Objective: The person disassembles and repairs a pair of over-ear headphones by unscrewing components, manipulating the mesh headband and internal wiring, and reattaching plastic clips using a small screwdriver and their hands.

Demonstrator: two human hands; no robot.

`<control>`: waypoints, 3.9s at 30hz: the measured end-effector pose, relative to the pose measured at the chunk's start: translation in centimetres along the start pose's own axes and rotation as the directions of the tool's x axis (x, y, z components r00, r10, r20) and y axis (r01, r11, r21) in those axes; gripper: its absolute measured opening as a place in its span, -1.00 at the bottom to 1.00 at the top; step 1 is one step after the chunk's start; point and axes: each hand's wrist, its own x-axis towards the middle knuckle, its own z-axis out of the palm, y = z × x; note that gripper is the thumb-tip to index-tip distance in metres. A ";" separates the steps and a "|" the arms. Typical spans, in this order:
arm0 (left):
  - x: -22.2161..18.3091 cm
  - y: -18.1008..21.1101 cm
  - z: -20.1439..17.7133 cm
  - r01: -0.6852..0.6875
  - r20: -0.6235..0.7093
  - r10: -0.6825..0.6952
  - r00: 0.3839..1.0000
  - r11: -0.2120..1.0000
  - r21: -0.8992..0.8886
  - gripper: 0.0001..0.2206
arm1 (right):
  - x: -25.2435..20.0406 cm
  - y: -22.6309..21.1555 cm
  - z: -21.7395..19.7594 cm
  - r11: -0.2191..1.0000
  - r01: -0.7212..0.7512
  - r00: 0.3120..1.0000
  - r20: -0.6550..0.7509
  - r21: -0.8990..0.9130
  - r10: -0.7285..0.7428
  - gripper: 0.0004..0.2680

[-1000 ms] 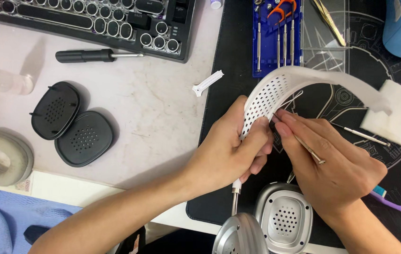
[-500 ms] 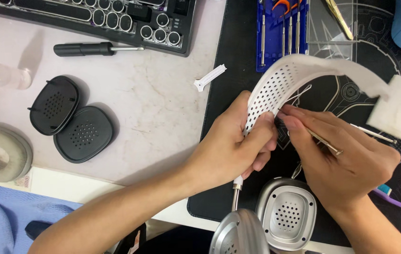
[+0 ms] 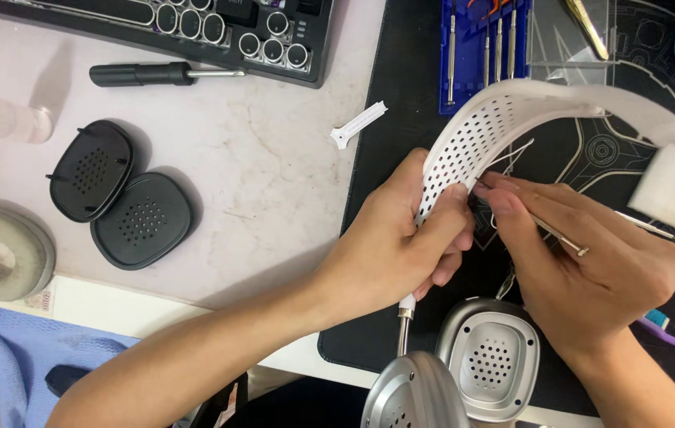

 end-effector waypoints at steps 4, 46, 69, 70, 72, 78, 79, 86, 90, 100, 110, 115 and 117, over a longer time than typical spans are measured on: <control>0.1 -0.3 0.0 -0.037 -0.004 0.037 0.999 0.999 0.009 -0.86 | -0.1 0.2 0.1 1.000 0.012 1.000 -0.011 -0.012 -0.012 -0.93; 0.8 -1.3 0.2 -0.129 -0.013 0.129 0.992 0.992 -0.007 -0.89 | -0.2 1.2 0.1 0.982 -0.173 0.984 -0.029 0.071 0.175 -0.97; 0.0 -0.6 1.0 -0.105 -0.075 0.119 0.990 0.978 0.179 -0.86 | -0.6 1.4 0.7 0.997 0.073 0.993 -0.098 0.038 -0.069 -0.93; 0.1 -0.6 1.0 -0.105 -0.075 0.120 0.990 0.978 0.180 -0.86 | -0.6 1.4 0.8 0.997 0.073 0.993 -0.098 0.038 -0.069 -0.93; 0.0 -0.6 0.9 -0.097 -0.071 0.113 0.991 0.976 0.194 -0.86 | -0.6 1.3 0.8 0.997 0.079 0.992 -0.099 0.013 -0.077 -0.92; 0.0 -0.8 0.9 -0.131 -0.065 0.146 0.987 0.973 0.192 -0.87 | -0.6 1.2 0.6 0.998 0.043 0.994 -0.106 0.048 -0.038 -0.95; 0.1 -0.9 0.8 -0.136 -0.062 0.150 0.987 0.972 0.192 -0.87 | -0.5 1.0 0.3 0.998 0.045 0.993 -0.108 0.043 -0.040 -0.95; 0.5 -1.2 -0.1 -0.183 0.010 0.184 0.983 0.982 -0.034 -0.85 | -0.1 0.3 -0.3 0.974 -0.165 0.979 -0.090 0.157 0.181 -0.90; 0.3 -0.2 -0.5 -0.161 0.062 0.163 0.985 0.986 -0.033 -0.75 | 0.7 0.1 -0.8 0.884 -0.302 0.951 0.045 0.357 0.306 -0.88; 1.0 0.6 -3.1 -0.162 0.059 0.164 0.985 0.986 -0.038 -0.63 | 0.1 1.4 -2.1 0.807 -0.332 0.924 -0.003 0.489 0.382 -0.61; 0.2 1.5 -4.4 -0.321 -0.019 0.432 0.902 0.698 0.641 -0.82 | 1.3 1.1 -2.7 0.874 -0.352 0.935 0.162 0.334 0.314 -0.76; 0.0 1.6 -4.8 -0.580 0.166 0.734 0.659 0.354 0.734 -0.93 | 1.7 1.0 -2.8 0.867 -0.366 0.918 0.285 0.339 0.276 -0.76; -0.4 2.0 -4.6 -0.576 0.197 0.705 0.681 0.349 0.739 -0.59 | 1.6 0.9 -2.6 0.857 -0.426 0.889 0.311 0.289 0.337 -0.75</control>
